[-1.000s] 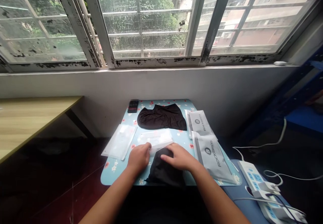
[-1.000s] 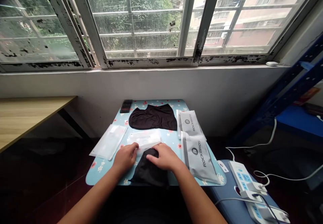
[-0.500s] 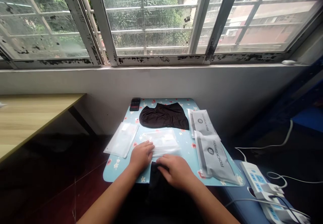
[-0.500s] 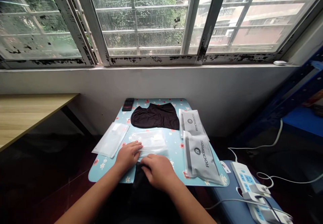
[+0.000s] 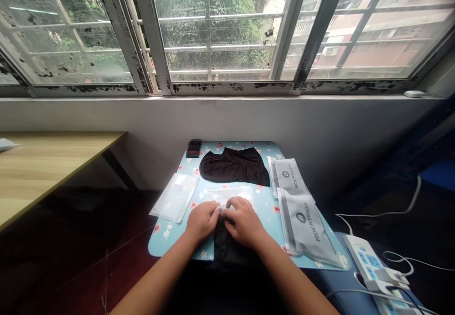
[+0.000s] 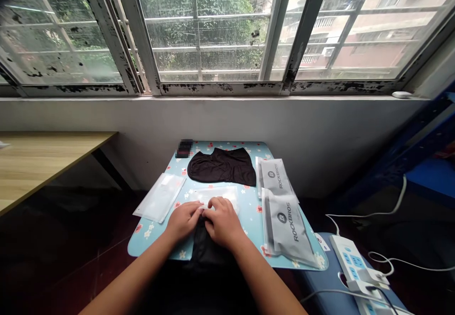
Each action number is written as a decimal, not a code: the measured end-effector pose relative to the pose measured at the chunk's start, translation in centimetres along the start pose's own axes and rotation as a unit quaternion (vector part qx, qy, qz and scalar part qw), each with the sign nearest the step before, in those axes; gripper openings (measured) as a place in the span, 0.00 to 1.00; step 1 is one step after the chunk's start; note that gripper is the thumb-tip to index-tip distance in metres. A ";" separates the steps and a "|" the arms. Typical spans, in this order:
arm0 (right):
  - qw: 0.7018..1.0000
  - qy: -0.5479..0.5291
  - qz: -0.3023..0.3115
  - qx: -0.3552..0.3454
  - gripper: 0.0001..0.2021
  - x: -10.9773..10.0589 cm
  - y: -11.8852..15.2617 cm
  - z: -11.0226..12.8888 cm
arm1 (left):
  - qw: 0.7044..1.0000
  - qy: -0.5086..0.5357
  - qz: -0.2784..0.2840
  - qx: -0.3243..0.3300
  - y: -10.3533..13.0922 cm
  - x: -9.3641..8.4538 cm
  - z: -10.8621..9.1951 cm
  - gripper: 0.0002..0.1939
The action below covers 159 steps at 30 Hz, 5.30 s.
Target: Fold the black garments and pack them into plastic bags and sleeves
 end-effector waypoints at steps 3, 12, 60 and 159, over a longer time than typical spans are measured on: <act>0.999 0.005 -0.038 0.026 0.06 0.5 -0.2 -0.4 | 0.999 0.028 -0.011 0.035 0.0 -0.3 -0.3 0.19; 0.987 0.055 -0.043 0.145 0.08 -0.5 -0.4 -1.2 | 0.998 0.037 -0.022 0.056 0.0 0.2 -0.1 0.18; 0.987 0.041 0.030 0.153 0.31 1.0 6.9 0.0 | 0.976 -0.182 0.109 0.054 -2.8 -4.9 -5.2 0.34; 0.998 0.023 0.031 0.057 0.27 2.2 9.1 1.4 | 0.985 -0.023 0.031 0.170 3.5 -3.9 2.5 0.21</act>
Point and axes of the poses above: each hand's wrist, its own y-axis away from the middle knuckle, its own x-axis out of the palm, z = x × y, the point moved 1 cm from there along -y, towards the middle knuckle, and after that the axes turned 14 degrees about -y, right-handed, at the moved point
